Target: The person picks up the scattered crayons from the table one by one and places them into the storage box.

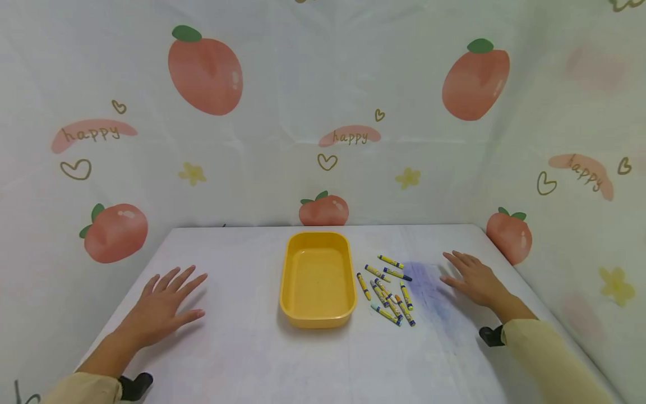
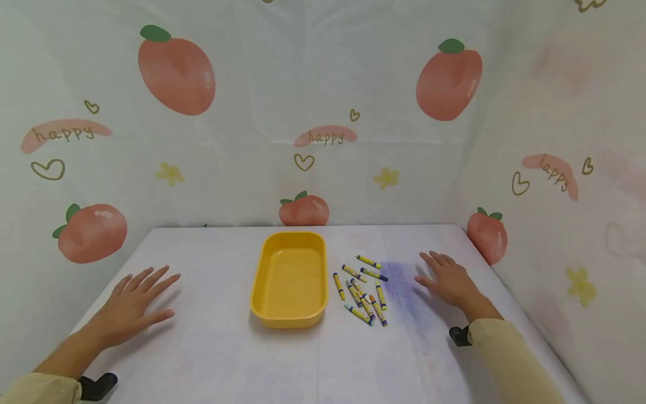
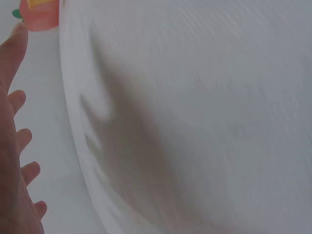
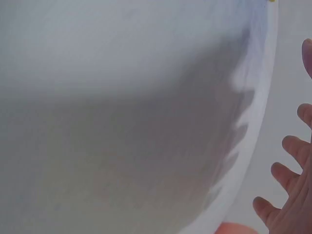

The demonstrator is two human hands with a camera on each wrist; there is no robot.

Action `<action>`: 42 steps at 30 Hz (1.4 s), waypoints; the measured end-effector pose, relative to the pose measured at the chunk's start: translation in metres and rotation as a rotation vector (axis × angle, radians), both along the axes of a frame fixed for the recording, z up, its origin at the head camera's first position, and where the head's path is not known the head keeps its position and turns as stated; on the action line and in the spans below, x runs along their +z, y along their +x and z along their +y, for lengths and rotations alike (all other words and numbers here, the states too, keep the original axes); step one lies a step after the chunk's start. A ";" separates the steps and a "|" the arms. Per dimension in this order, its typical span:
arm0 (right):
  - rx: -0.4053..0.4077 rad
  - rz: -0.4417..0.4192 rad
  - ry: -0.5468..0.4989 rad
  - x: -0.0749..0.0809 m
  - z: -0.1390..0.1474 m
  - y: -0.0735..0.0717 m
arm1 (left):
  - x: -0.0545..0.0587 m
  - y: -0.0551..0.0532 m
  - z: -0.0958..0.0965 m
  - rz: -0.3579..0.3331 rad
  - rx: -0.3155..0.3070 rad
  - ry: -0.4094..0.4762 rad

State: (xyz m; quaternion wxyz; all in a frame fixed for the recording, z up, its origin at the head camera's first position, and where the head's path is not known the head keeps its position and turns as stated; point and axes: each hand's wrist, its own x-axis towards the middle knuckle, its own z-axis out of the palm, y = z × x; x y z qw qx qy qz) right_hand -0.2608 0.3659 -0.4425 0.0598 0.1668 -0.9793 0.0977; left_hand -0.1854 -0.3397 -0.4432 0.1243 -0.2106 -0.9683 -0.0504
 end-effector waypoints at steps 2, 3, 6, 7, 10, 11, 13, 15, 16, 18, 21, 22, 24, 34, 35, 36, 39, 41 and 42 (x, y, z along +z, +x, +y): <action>0.001 0.002 -0.005 0.000 -0.004 -0.002 | 0.001 -0.001 0.008 -0.004 -0.012 0.015; -0.002 -0.002 -0.007 0.000 -0.007 -0.004 | 0.001 -0.002 0.011 -0.002 -0.018 0.020; -0.010 -0.018 -0.031 0.000 -0.014 -0.009 | 0.000 -0.005 0.021 0.006 -0.039 0.033; -0.016 -0.030 -0.042 0.000 -0.017 -0.011 | -0.001 -0.005 0.024 0.014 -0.047 0.038; -0.017 -0.056 -0.080 0.000 -0.026 -0.017 | -0.001 -0.006 0.031 0.019 -0.066 0.062; -0.017 -0.063 -0.092 0.001 -0.028 -0.018 | -0.001 -0.006 0.033 0.021 -0.073 0.073; -0.014 -0.075 -0.109 0.001 -0.033 -0.020 | -0.001 -0.006 0.037 0.019 -0.082 0.091; -0.004 -0.077 -0.118 0.001 -0.037 -0.023 | -0.003 -0.007 0.041 0.019 -0.087 0.112; -0.002 -0.079 -0.116 0.001 -0.039 -0.024 | -0.003 -0.008 0.042 0.023 -0.089 0.121; 0.006 -0.083 -0.113 0.000 -0.043 -0.027 | -0.005 -0.008 0.045 0.032 -0.089 0.138; 0.014 -0.092 -0.120 -0.001 -0.050 -0.031 | -0.008 -0.010 0.048 0.054 -0.086 0.165; 0.020 -0.091 -0.123 -0.001 -0.053 -0.032 | -0.009 -0.010 0.050 0.060 -0.086 0.172; 0.026 -0.088 -0.139 -0.001 -0.059 -0.035 | -0.011 -0.011 0.052 0.063 -0.086 0.190; 0.024 -0.123 -0.156 0.003 -0.086 -0.042 | -0.014 -0.013 0.067 0.024 -0.084 0.262; 0.022 -0.127 -0.161 0.003 -0.088 -0.043 | -0.015 -0.013 0.069 0.017 -0.081 0.268; 0.019 -0.128 -0.165 0.004 -0.090 -0.043 | -0.015 -0.014 0.071 0.008 -0.079 0.279; 0.016 -0.133 -0.164 0.003 -0.095 -0.045 | -0.015 -0.015 0.079 -0.018 -0.072 0.313; 0.012 -0.138 -0.159 0.003 -0.098 -0.047 | -0.014 -0.015 0.085 -0.035 -0.070 0.337; 0.011 -0.139 -0.156 0.003 -0.100 -0.047 | -0.014 -0.015 0.088 -0.042 -0.071 0.351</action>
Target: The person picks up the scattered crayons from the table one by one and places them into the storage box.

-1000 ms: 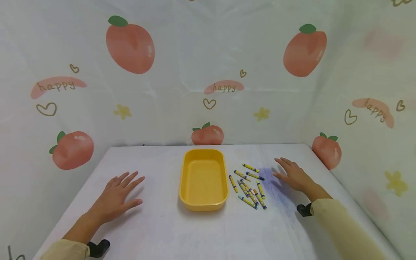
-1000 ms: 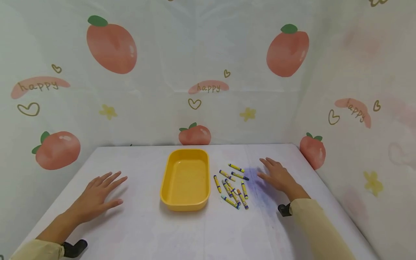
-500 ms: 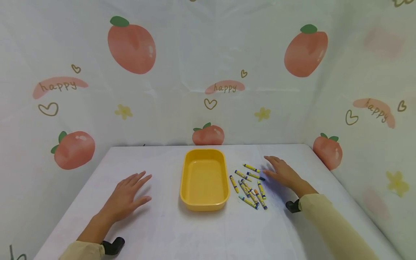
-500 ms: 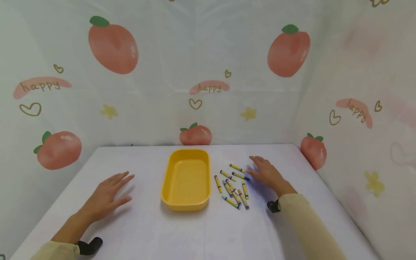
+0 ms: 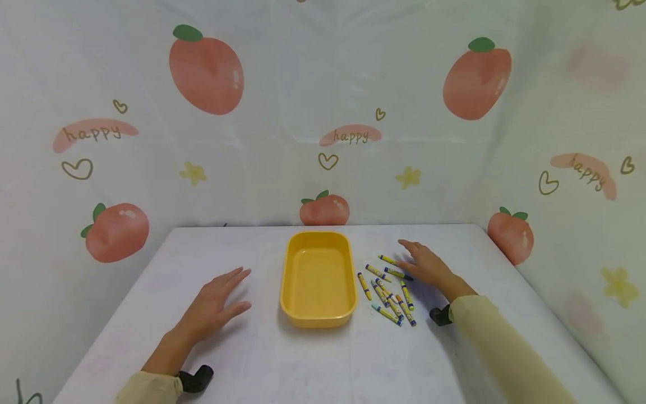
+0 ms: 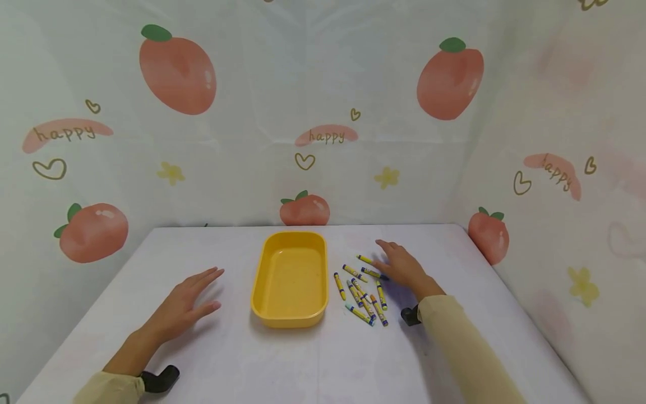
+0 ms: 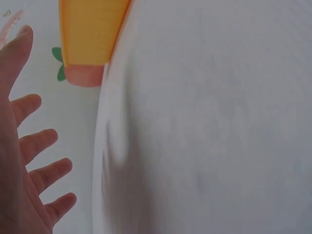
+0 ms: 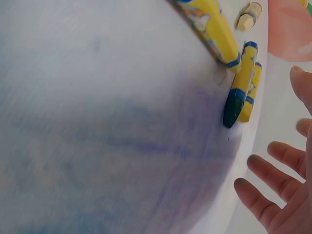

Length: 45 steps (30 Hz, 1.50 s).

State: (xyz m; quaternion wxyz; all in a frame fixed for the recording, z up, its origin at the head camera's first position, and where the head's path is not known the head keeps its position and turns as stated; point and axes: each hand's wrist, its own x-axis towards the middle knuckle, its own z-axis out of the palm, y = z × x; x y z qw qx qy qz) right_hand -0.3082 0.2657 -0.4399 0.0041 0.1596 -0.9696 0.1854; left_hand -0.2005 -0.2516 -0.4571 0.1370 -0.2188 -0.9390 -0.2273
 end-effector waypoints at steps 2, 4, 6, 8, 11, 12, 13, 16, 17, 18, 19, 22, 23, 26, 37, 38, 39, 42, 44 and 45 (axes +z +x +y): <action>0.001 -0.005 -0.002 0.000 -0.003 -0.001 | 0.001 0.000 0.005 -0.013 -0.007 0.023; 0.006 -0.007 -0.008 0.000 -0.007 -0.003 | 0.002 0.000 0.010 -0.023 -0.016 0.043; 0.006 -0.010 -0.010 0.000 -0.010 -0.006 | 0.003 -0.001 0.014 -0.035 -0.022 0.061; 0.007 -0.013 -0.006 -0.001 -0.013 -0.008 | 0.003 -0.002 0.018 -0.050 -0.021 0.070; -0.003 -0.023 -0.003 -0.003 -0.016 -0.010 | 0.004 -0.004 0.024 -0.077 -0.012 0.085; -0.005 -0.026 -0.001 -0.003 -0.017 -0.011 | 0.004 -0.004 0.026 -0.089 -0.008 0.088; -0.008 -0.030 -0.004 -0.003 -0.018 -0.011 | 0.004 -0.005 0.028 -0.103 -0.005 0.096; -0.013 -0.041 -0.007 -0.005 -0.019 -0.013 | 0.003 -0.006 0.035 -0.143 0.008 0.116; -0.012 -0.041 -0.004 -0.005 -0.020 -0.013 | 0.003 -0.006 0.037 -0.155 0.014 0.124; -0.010 -0.043 -0.002 -0.006 -0.020 -0.014 | 0.003 -0.006 0.039 -0.165 0.019 0.130; -0.008 -0.044 -0.002 -0.006 -0.021 -0.014 | 0.002 -0.007 0.041 -0.173 0.026 0.137; -0.018 -0.050 0.006 -0.008 -0.023 -0.015 | 0.002 -0.008 0.047 -0.181 0.031 0.175; -0.019 -0.049 0.010 -0.008 -0.023 -0.015 | 0.002 -0.008 0.049 -0.186 0.029 0.195; -0.028 -0.044 0.024 -0.009 -0.023 -0.015 | 0.002 -0.009 0.055 -0.203 0.023 0.245; -0.041 -0.033 0.018 -0.014 -0.029 -0.021 | -0.001 -0.012 0.071 -0.278 0.038 0.346; -0.043 -0.032 0.021 -0.014 -0.030 -0.021 | -0.001 -0.012 0.072 -0.281 0.036 0.358; -0.050 -0.032 0.027 -0.014 -0.030 -0.021 | -0.001 -0.012 0.073 -0.282 0.033 0.366; -0.067 -0.035 0.043 -0.014 -0.031 -0.020 | -0.001 -0.012 0.076 -0.291 0.033 0.394; -0.080 -0.037 0.047 -0.014 -0.032 -0.020 | -0.001 -0.012 0.078 -0.291 0.036 0.405; -0.087 -0.039 0.049 -0.014 -0.032 -0.020 | -0.001 -0.012 0.078 -0.290 0.037 0.411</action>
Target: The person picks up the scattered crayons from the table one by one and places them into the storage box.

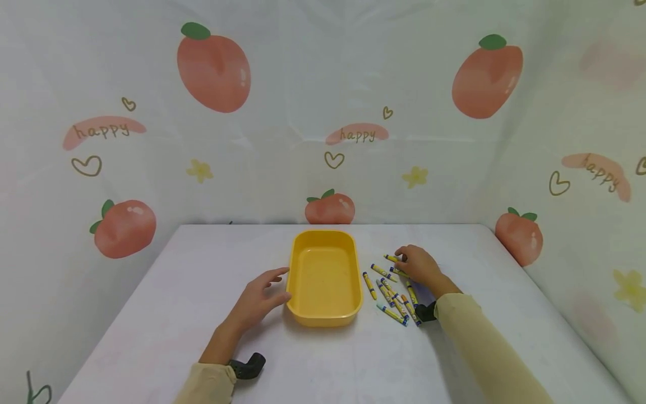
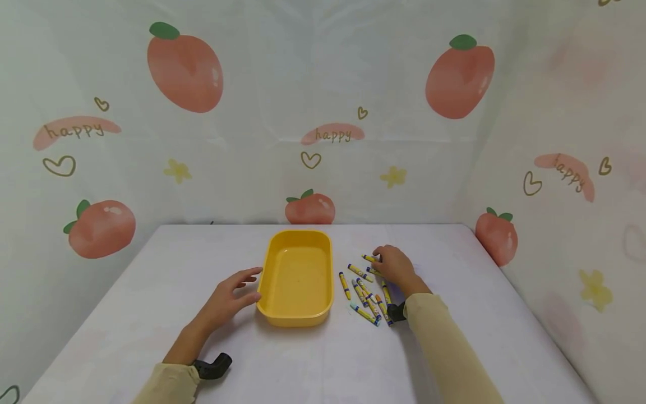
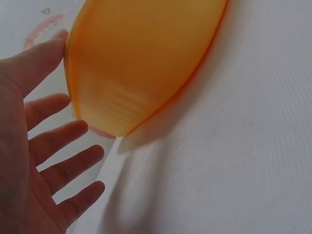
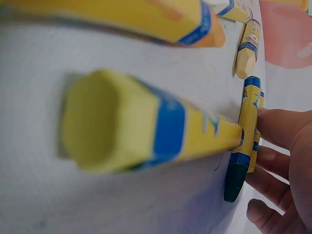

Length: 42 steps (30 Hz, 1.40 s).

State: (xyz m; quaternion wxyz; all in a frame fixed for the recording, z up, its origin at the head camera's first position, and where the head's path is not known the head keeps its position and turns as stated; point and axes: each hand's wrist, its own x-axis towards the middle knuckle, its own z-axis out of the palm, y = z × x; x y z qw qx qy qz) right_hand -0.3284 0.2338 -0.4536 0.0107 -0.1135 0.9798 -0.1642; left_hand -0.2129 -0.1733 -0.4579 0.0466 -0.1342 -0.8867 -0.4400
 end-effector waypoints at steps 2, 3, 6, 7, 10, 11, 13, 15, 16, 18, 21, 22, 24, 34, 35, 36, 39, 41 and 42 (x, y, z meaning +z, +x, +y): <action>-0.001 0.000 0.002 0.001 0.001 0.000 | 0.000 0.000 0.002 0.004 0.002 0.011; -0.004 -0.001 0.002 0.001 0.001 0.001 | 0.000 0.000 0.002 0.007 0.001 0.020; -0.006 -0.001 0.004 0.002 0.003 0.002 | 0.000 -0.001 0.004 0.009 -0.006 0.041; -0.006 0.001 0.005 0.002 0.003 0.002 | -0.001 -0.001 0.004 0.008 -0.009 0.044; -0.007 0.008 0.003 0.003 0.004 0.003 | -0.001 -0.001 0.005 -0.006 -0.012 0.057; -0.005 0.009 0.001 0.002 0.004 0.003 | -0.001 -0.001 0.005 -0.010 -0.012 0.058; -0.004 0.012 -0.005 0.002 0.005 0.003 | -0.002 -0.001 0.006 -0.020 -0.009 0.059; -0.006 0.011 -0.007 0.001 0.005 0.003 | -0.002 -0.001 0.006 -0.026 -0.004 0.055; -0.012 0.009 -0.009 0.001 0.004 0.003 | -0.002 -0.001 0.006 -0.027 -0.004 0.055; -0.021 0.005 -0.005 0.001 0.004 0.002 | -0.001 -0.001 0.006 -0.029 -0.002 0.051; -0.040 -0.002 -0.007 0.001 0.005 0.002 | 0.000 -0.001 0.005 -0.043 0.001 0.044; -0.047 -0.005 -0.010 0.001 0.005 0.002 | 0.001 -0.001 0.006 -0.050 0.000 0.047; -0.055 -0.011 -0.022 0.001 0.005 0.001 | 0.003 -0.002 0.005 -0.068 -0.002 0.049; -0.060 0.044 -0.106 0.007 0.006 0.004 | 0.003 -0.004 0.004 -0.097 -0.032 0.056; -0.055 0.055 -0.113 0.008 0.007 0.005 | 0.003 -0.004 0.004 -0.095 -0.032 0.057; -0.052 0.064 -0.122 0.009 0.007 0.005 | 0.002 -0.004 0.004 -0.093 -0.033 0.056; -0.037 0.082 -0.139 0.012 0.008 0.007 | 0.001 -0.004 0.004 -0.096 -0.029 0.056; -0.033 0.086 -0.141 0.013 0.008 0.008 | 0.001 -0.004 0.005 -0.102 -0.027 0.061; -0.034 0.084 -0.143 0.013 0.008 0.008 | 0.001 -0.004 0.005 -0.103 -0.025 0.064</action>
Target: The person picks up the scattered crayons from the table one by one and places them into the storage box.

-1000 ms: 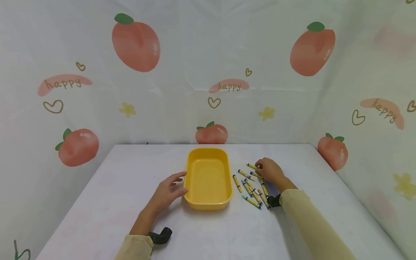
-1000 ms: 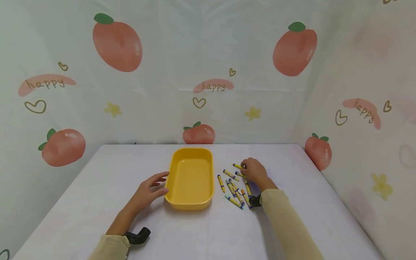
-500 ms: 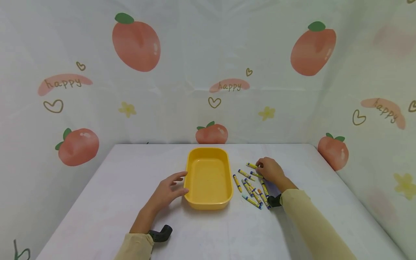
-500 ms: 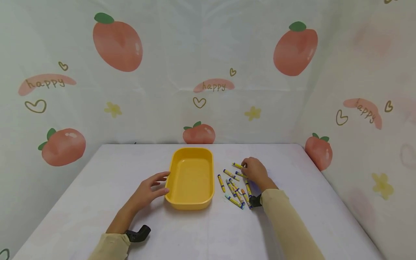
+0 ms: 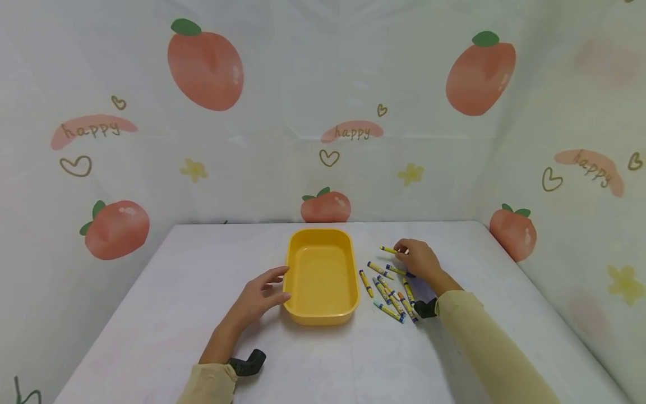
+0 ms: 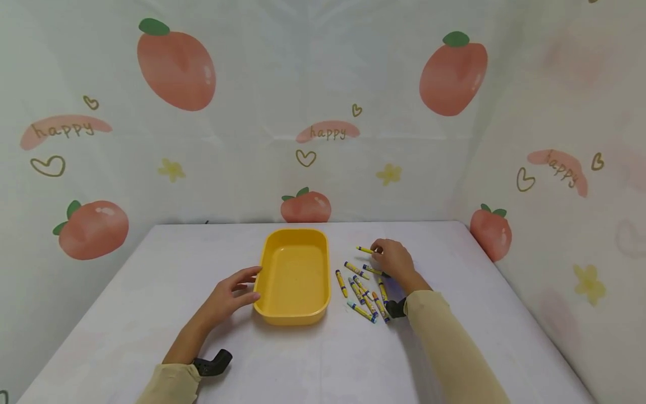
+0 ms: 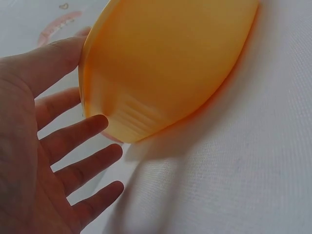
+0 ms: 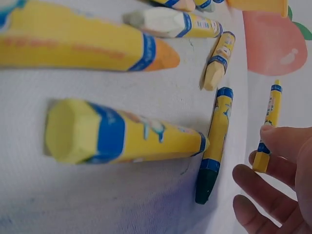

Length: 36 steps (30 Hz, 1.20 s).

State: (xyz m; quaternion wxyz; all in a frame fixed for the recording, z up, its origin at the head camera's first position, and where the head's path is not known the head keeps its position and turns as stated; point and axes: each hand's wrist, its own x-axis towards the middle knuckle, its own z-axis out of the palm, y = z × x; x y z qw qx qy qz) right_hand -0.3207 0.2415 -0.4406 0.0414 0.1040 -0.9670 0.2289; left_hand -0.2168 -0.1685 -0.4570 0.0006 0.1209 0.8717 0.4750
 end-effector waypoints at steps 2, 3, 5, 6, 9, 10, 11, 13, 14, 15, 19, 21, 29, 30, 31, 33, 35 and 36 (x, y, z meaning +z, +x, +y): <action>0.001 -0.004 -0.005 0.000 -0.002 -0.001 | -0.001 0.000 -0.001 -0.002 0.005 0.004; 0.003 -0.003 -0.013 0.000 -0.003 -0.001 | -0.001 0.000 -0.001 -0.003 0.006 0.004; 0.011 0.001 -0.030 0.001 -0.005 -0.002 | -0.002 0.001 -0.001 -0.001 0.008 0.004; 0.018 0.001 -0.039 0.001 -0.006 -0.002 | -0.002 0.001 -0.002 0.000 0.009 0.004; 0.037 0.003 -0.062 0.004 -0.008 -0.003 | -0.002 0.001 -0.002 0.003 0.008 0.002; 0.044 0.001 -0.066 0.005 -0.009 -0.003 | -0.002 0.001 -0.003 0.006 0.008 0.002; 0.045 -0.002 -0.072 0.006 -0.010 -0.003 | -0.002 0.001 -0.003 0.008 0.007 0.002; 0.045 -0.007 -0.074 0.008 -0.012 -0.003 | -0.002 0.000 -0.003 0.009 0.005 0.004; 0.045 -0.010 -0.077 0.009 -0.013 -0.003 | -0.002 0.000 -0.003 0.009 0.006 0.003; 0.045 -0.011 -0.079 0.010 -0.014 -0.003 | -0.002 0.000 -0.004 0.010 0.006 0.002; 0.043 -0.009 -0.089 0.014 -0.018 -0.003 | -0.001 0.000 -0.004 0.014 -0.003 0.007; 0.051 0.004 -0.097 0.017 -0.021 -0.003 | -0.001 -0.001 -0.004 0.019 -0.011 0.015; 0.087 0.057 -0.107 0.030 -0.038 -0.003 | -0.003 -0.002 -0.004 0.020 -0.016 0.026; 0.089 0.057 -0.108 0.031 -0.040 -0.004 | -0.003 -0.002 -0.004 0.018 -0.015 0.028; 0.089 0.053 -0.109 0.033 -0.043 -0.005 | -0.003 -0.002 -0.004 0.018 -0.015 0.028; 0.096 0.049 -0.112 0.037 -0.048 -0.006 | -0.003 -0.002 -0.004 0.018 -0.016 0.029; 0.104 0.047 -0.118 0.040 -0.053 -0.007 | -0.003 -0.002 -0.004 0.022 -0.021 0.032; 0.111 0.047 -0.120 0.042 -0.056 -0.007 | -0.003 -0.002 -0.004 0.027 -0.024 0.033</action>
